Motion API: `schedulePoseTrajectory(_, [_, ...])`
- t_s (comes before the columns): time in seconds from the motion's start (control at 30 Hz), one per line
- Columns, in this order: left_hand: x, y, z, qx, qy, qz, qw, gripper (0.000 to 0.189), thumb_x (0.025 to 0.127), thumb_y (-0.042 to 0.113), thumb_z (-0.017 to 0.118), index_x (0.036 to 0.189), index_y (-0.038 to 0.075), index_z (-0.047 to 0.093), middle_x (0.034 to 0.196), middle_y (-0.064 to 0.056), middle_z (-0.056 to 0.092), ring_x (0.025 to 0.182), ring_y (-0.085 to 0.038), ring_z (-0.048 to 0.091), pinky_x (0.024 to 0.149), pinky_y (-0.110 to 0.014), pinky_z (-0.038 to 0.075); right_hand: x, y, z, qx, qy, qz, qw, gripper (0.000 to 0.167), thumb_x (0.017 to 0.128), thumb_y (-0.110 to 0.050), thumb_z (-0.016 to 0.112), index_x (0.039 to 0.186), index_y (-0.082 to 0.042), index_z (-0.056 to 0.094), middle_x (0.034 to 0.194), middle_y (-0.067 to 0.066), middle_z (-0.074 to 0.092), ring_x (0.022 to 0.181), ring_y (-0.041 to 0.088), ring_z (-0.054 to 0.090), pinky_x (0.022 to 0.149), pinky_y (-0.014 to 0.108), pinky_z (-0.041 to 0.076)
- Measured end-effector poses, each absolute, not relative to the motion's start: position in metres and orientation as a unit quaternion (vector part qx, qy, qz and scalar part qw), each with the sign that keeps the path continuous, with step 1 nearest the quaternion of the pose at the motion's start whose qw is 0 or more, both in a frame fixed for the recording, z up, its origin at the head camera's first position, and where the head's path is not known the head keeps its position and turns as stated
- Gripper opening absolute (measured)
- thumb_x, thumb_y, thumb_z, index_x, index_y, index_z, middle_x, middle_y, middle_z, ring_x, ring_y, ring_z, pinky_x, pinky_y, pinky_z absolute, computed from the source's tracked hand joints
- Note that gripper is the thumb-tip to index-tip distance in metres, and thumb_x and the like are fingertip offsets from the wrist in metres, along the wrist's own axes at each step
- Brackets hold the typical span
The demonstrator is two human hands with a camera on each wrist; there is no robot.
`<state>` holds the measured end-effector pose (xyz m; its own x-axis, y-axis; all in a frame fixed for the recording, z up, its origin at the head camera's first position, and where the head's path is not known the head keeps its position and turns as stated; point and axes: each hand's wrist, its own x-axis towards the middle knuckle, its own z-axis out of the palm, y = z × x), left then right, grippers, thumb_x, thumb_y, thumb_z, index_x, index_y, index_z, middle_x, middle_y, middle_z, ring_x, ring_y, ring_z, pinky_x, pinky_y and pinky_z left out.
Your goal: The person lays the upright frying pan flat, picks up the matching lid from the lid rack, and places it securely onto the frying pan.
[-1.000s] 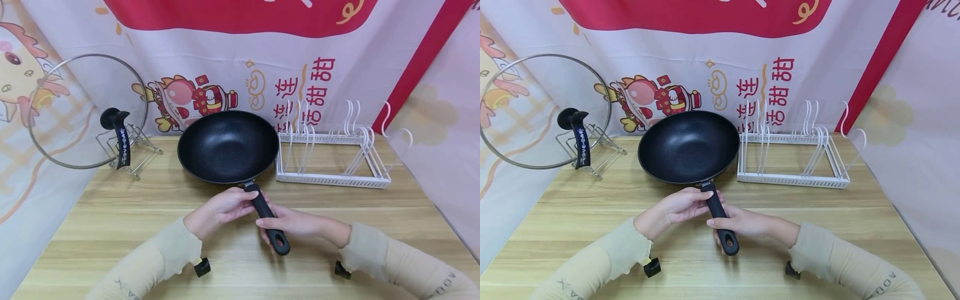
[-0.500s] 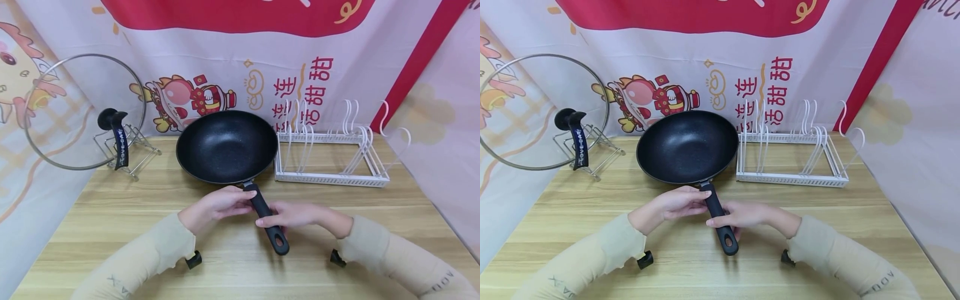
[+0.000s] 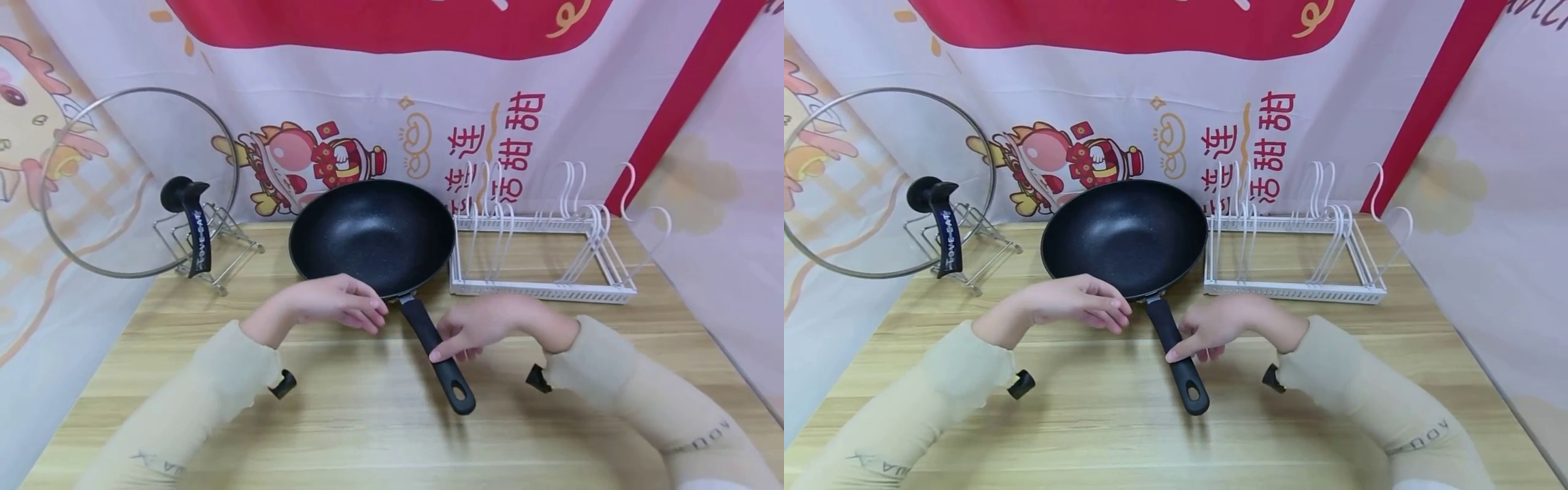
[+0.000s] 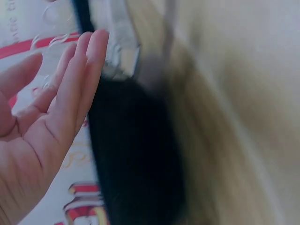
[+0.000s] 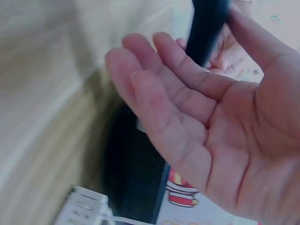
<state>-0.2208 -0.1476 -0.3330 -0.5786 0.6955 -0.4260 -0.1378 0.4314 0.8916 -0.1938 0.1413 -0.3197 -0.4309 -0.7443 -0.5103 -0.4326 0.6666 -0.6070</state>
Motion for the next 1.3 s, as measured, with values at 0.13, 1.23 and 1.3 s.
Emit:
schedulePoseTrajectory(0.13, [-0.226,-0.161,-0.317,0.200,0.750,0.500,0.385,0.035,0.108,0.017,0.053,0.129,-0.010,0.061,0.118,-0.018,0.071,0.110,-0.028,0.069,0.105,-0.045,0.049,-0.200,0.139,-0.304,-0.371,0.833,-0.154,0.380,0.039,0.102,-0.041,0.063,0.081,-0.008,0.068,0.071,-0.001,0.066,0.062,0.014,0.061,0.062,0.026,0.051])
schedulePoseTrajectory(1.23, [-0.253,-0.322,-0.273,0.105,0.877,0.460,0.087,0.029,0.109,0.026,0.053,0.130,0.008,0.062,0.104,0.021,0.070,0.096,0.001,0.069,0.081,-0.016,0.056,-0.244,0.043,-0.259,-0.394,0.838,-0.290,0.241,0.024,0.104,-0.025,0.063,0.112,-0.006,0.075,0.095,0.011,0.073,0.084,0.023,0.068,0.077,0.026,0.058])
schedulePoseTrajectory(1.3, [-0.254,-0.327,-0.270,0.094,0.879,0.460,0.080,0.024,0.109,0.026,0.053,0.127,0.015,0.064,0.104,0.022,0.070,0.096,0.001,0.069,0.081,-0.016,0.056,-0.248,0.038,-0.260,-0.391,0.840,-0.299,0.228,0.023,0.104,-0.025,0.063,0.114,-0.007,0.075,0.095,0.009,0.073,0.084,0.022,0.067,0.078,0.026,0.057])
